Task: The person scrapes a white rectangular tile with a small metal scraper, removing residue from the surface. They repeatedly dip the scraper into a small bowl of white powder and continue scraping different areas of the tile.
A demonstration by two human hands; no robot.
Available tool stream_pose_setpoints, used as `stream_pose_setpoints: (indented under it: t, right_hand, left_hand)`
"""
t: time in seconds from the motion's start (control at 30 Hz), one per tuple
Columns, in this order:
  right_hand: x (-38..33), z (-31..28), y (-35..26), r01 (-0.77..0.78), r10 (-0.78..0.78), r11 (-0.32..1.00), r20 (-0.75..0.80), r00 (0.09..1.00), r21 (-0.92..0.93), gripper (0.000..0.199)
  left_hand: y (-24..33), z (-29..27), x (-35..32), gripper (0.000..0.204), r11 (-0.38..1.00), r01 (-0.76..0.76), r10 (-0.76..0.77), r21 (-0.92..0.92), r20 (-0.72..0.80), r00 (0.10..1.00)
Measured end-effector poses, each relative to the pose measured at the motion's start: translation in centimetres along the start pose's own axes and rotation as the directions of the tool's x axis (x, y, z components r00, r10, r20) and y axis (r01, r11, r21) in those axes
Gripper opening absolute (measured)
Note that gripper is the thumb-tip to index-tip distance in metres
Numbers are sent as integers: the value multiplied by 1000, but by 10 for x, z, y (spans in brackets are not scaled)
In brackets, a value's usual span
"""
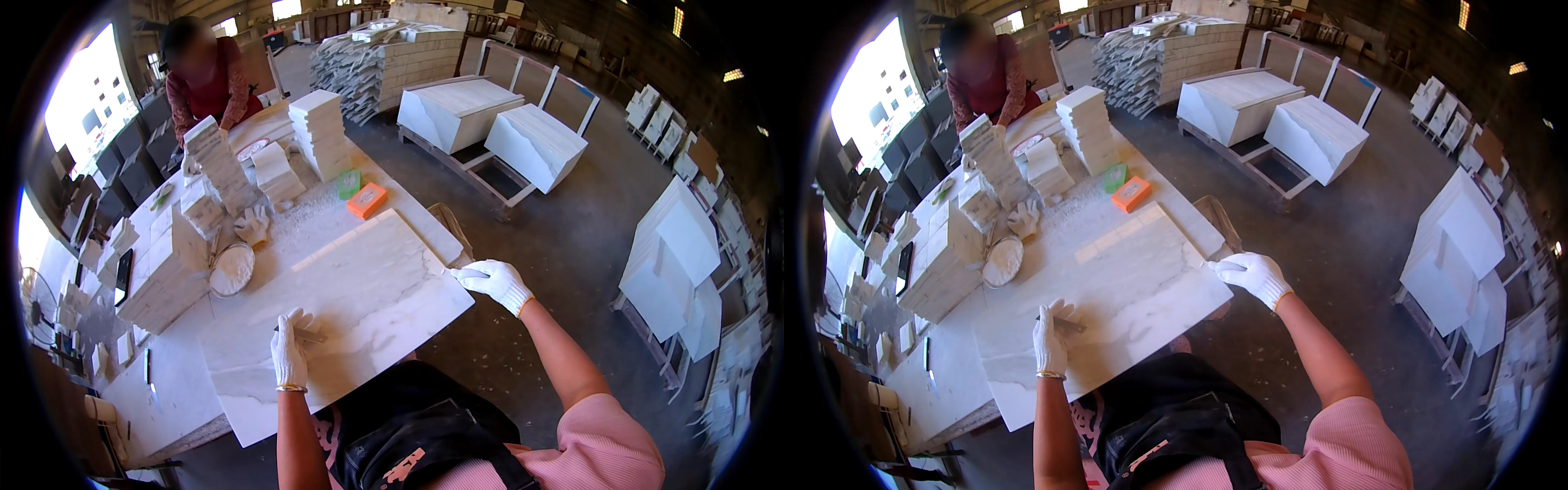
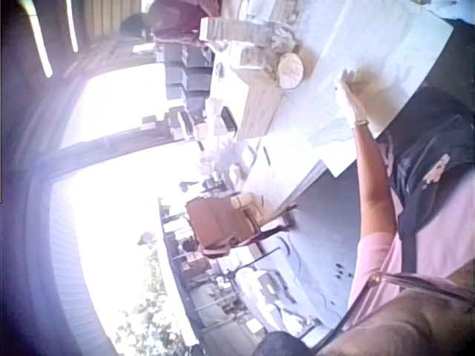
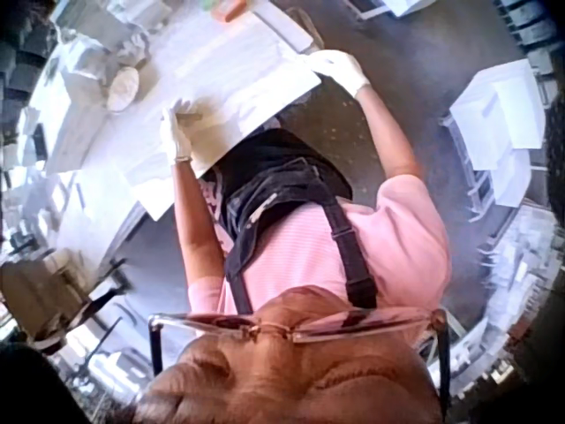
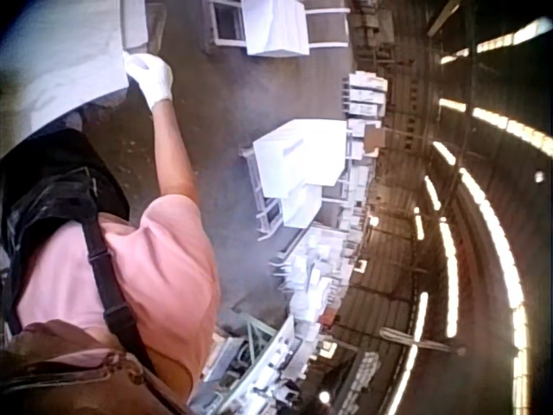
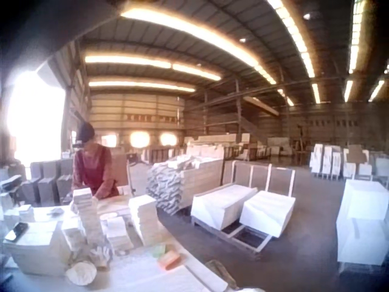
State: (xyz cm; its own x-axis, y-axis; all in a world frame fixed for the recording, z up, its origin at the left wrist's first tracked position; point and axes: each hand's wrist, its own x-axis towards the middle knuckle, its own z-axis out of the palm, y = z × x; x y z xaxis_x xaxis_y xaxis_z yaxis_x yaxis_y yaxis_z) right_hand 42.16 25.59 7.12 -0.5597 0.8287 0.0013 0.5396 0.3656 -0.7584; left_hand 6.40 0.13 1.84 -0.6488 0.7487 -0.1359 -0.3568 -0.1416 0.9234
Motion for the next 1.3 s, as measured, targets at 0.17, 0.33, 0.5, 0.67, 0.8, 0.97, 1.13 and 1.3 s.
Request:
stream_pose_setpoints:
  t: [0.17,0.33,0.5,0.67,0.8,0.97,1.13,1.3]
  right_hand:
    - [8,2,3,3,-2,998,11,1000,-67,32]
    - [9,-2,-6,-26,29,996,23,999,-91,33]
    - [10,-1,-5,-37,40,993,22,999,-114,35]
    - [11,0,-6,-35,39,990,23,999,-134,36]
    - [12,0,-6,-47,50,991,23,998,-127,36]
    - [11,-2,-20,-97,105,986,57,993,-134,30]
    - [12,-2,-20,-102,112,985,65,992,-141,31]
    - [13,0,-13,-61,65,992,39,997,-106,34]
  left_hand:
    - [-2,-1,1,68,1000,2,-2,11,-14,1000]
    - [-3,1,1,67,1000,9,-9,6,-19,1000]
    - [3,7,-3,67,1000,5,-5,-2,-13,1000]
    - [4,5,-3,68,1000,28,-28,-1,-19,999]
    - [-1,3,0,69,1000,-4,4,13,-8,1000]
    - [-3,-1,0,70,999,-18,18,31,7,1000]
    - [-3,-1,0,72,1000,-8,8,28,4,1000]
    - [-5,-2,1,71,999,-10,10,32,5,1000]
